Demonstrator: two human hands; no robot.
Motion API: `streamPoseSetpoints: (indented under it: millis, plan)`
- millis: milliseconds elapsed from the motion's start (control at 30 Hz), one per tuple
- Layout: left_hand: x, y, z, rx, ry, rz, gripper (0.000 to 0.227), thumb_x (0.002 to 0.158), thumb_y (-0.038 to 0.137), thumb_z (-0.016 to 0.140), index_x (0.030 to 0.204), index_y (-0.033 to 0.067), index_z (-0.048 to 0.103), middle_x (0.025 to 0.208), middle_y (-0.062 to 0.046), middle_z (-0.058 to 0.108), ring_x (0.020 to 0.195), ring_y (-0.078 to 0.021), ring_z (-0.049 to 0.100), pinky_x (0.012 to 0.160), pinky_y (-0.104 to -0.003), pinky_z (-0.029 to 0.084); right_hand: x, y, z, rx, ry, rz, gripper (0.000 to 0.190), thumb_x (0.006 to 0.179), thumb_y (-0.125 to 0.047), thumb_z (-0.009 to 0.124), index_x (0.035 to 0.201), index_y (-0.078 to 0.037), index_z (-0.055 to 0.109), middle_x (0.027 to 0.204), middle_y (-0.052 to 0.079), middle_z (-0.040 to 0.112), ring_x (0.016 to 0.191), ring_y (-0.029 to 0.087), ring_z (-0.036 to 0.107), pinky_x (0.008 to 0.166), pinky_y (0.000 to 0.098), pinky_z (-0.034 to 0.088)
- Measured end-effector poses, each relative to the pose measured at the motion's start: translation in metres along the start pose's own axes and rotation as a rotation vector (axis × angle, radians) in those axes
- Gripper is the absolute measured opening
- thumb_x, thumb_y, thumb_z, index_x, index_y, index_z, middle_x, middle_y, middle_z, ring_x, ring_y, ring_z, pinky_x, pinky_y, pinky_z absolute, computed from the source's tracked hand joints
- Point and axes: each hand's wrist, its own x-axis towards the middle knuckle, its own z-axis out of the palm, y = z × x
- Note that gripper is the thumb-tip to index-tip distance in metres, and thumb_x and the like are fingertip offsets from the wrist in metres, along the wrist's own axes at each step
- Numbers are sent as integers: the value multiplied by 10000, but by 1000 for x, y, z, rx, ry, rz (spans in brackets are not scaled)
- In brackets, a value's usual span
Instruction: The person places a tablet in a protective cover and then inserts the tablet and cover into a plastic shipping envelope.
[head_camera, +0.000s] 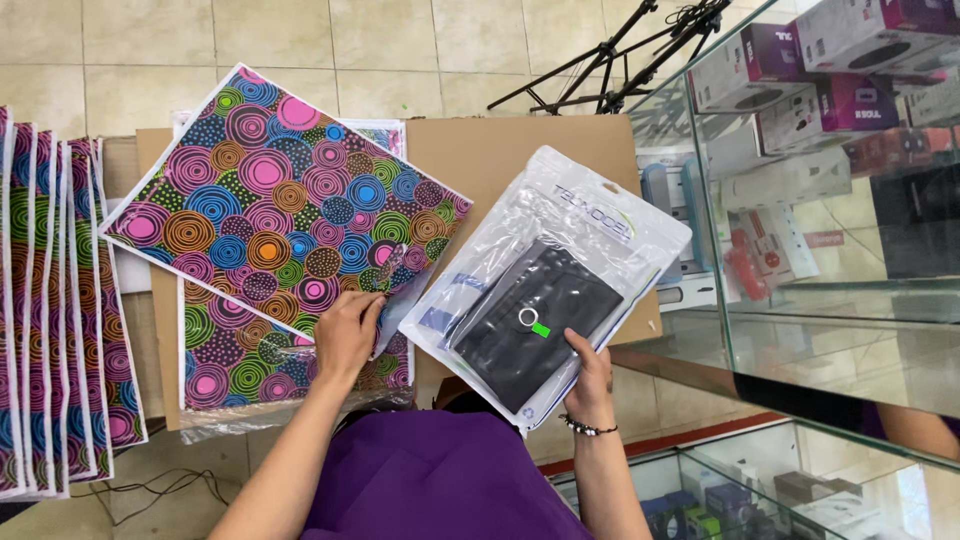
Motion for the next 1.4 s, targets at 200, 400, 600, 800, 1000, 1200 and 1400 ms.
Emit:
streamPoseSetpoints:
  millis: [200,400,600,800,1000,1200,1400]
  plan:
    - [-5,-2,1,-136,74,-16,224,1203,291,745,1305,202,924,1228,-62,866,1192,-373,838,1012,-499,670,-52,-15,76,-30,47,10,325,874,-84,997,1128,-43,798,906,99,795,785,236,808,727,426,663]
    - [-4,3,-1,-154,211,169,201,1196,301,765,1209,200,939,1125,-41,822,1103,-302,834,990,-442,653,-66,15,130,64,226,-30,683,916,-192,1019,1401,13,583,1210,233,727,1048,318,760,854,497,664]
    - [-11,46,-41,20,168,349,192,1180,349,767,1185,253,932,1021,29,805,990,-227,828,898,-390,651,-45,56,152,94,268,-60,891,963,-335,1018,1543,78,481,1526,334,551,1411,371,654,1128,502,624]
    - [-14,81,-80,-3,15,363,196,1184,290,763,1222,208,938,989,16,800,852,-236,826,800,-395,701,-57,57,159,15,286,-61,992,1015,-502,948,1617,108,448,1730,389,394,1702,448,369,1397,550,327]
    - [-6,90,-86,-169,-77,243,169,1118,325,840,1215,246,954,980,32,836,840,-234,839,740,-369,683,-90,48,180,33,235,2,1158,1053,-508,893,1773,142,260,1866,395,137,1811,506,39,1485,587,104]
    - [2,113,-89,-567,-229,-99,244,1037,225,911,1276,187,941,1013,-60,887,730,-183,871,672,-313,677,-125,52,175,104,97,159,945,1133,-373,803,1825,15,289,1947,214,125,1822,329,97,1489,507,184]
    - [17,155,-121,-552,-535,-78,381,1021,172,862,1392,100,907,1189,-233,925,1068,-408,899,876,-486,729,-99,107,147,159,-93,272,565,1104,-362,889,1226,-93,408,1546,145,327,1591,345,310,1340,551,314]
